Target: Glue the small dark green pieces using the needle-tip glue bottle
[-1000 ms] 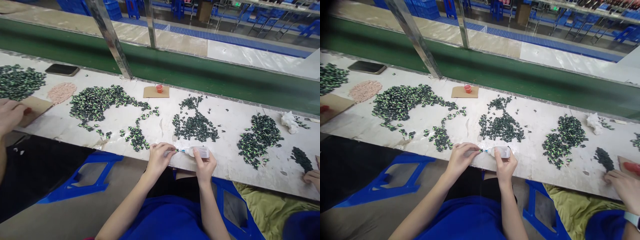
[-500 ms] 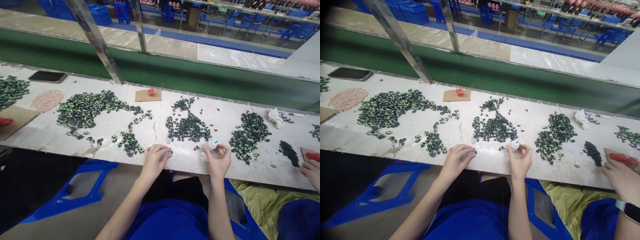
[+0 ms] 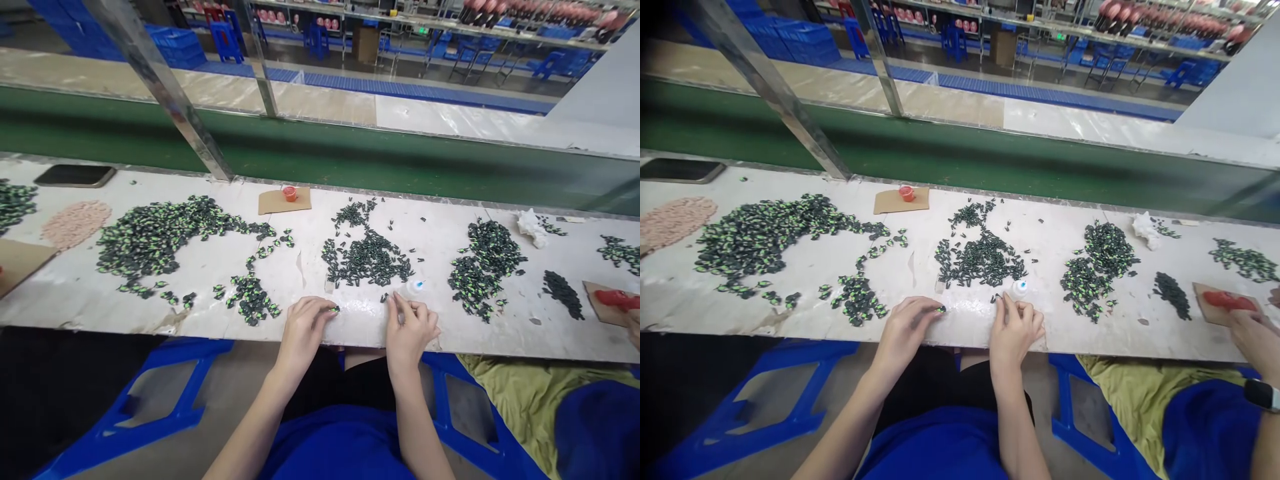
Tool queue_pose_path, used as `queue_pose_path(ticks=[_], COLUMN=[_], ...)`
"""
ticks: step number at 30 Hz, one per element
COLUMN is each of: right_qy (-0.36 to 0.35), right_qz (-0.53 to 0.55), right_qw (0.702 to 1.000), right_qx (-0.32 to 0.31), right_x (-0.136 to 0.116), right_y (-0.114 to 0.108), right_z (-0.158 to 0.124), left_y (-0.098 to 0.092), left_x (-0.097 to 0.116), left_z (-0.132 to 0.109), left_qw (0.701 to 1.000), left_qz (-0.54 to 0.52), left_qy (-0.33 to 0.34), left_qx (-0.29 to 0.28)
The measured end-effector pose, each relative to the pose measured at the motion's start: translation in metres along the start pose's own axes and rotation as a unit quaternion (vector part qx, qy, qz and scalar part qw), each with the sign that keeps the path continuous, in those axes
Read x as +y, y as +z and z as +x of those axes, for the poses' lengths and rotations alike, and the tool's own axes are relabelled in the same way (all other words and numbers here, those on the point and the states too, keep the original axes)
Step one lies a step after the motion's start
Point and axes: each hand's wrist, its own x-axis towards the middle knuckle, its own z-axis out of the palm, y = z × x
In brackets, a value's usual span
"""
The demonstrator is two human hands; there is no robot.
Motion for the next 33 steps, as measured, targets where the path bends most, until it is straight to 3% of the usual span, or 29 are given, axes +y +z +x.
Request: queue_pose_path(ticks=[6, 9, 11, 14, 16, 18, 21, 26, 33], right_qy=[0.022, 0.024, 0.062, 0.169, 0.222, 0.234, 0.179, 0.068, 0.106], right_qz=[0.010, 0.119, 0.224, 0.354, 0.407, 0.435, 0.447, 0.407, 0.361], right_qw=[1.000, 0.991, 0.966, 0.893, 0.847, 0.825, 0.825, 0.851, 0.861], right_qx=[-0.017, -0.050, -0.113, -0.221, -0.258, -0.274, -0.296, -0.324, -0.342], right_x=[0.000, -0.006, -0.014, -0.029, -0.038, -0.043, -0.043, -0.038, -0.036], right_y=[0.002, -0.009, -0.016, -0.022, -0.023, -0.023, -0.024, -0.024, -0.022], right_z=[0.005, 0.003, -0.001, -0.007, -0.009, -0.009, -0.005, -0.003, -0.001], left_y=[-0.003, -0.003, -0.004, -0.004, -0.004, -0.003, -0.003, -0.004, -0.006], left_x=[0.007, 0.012, 0.015, 0.018, 0.019, 0.018, 0.017, 0.017, 0.018], left_z=[-0.001, 0.000, 0.000, 0.000, -0.001, -0.001, -0.002, -0.002, -0.002], left_qw=[0.999, 0.998, 0.997, 0.996, 0.995, 0.996, 0.996, 0.996, 0.996], left_qz=[-0.023, -0.045, -0.060, -0.080, -0.087, -0.086, -0.080, -0.071, -0.040], left_qy=[0.017, 0.031, 0.037, 0.040, 0.036, 0.031, 0.037, 0.052, 0.084], left_qx=[0.030, 0.037, 0.033, 0.020, 0.014, 0.013, 0.011, 0.011, -0.006])
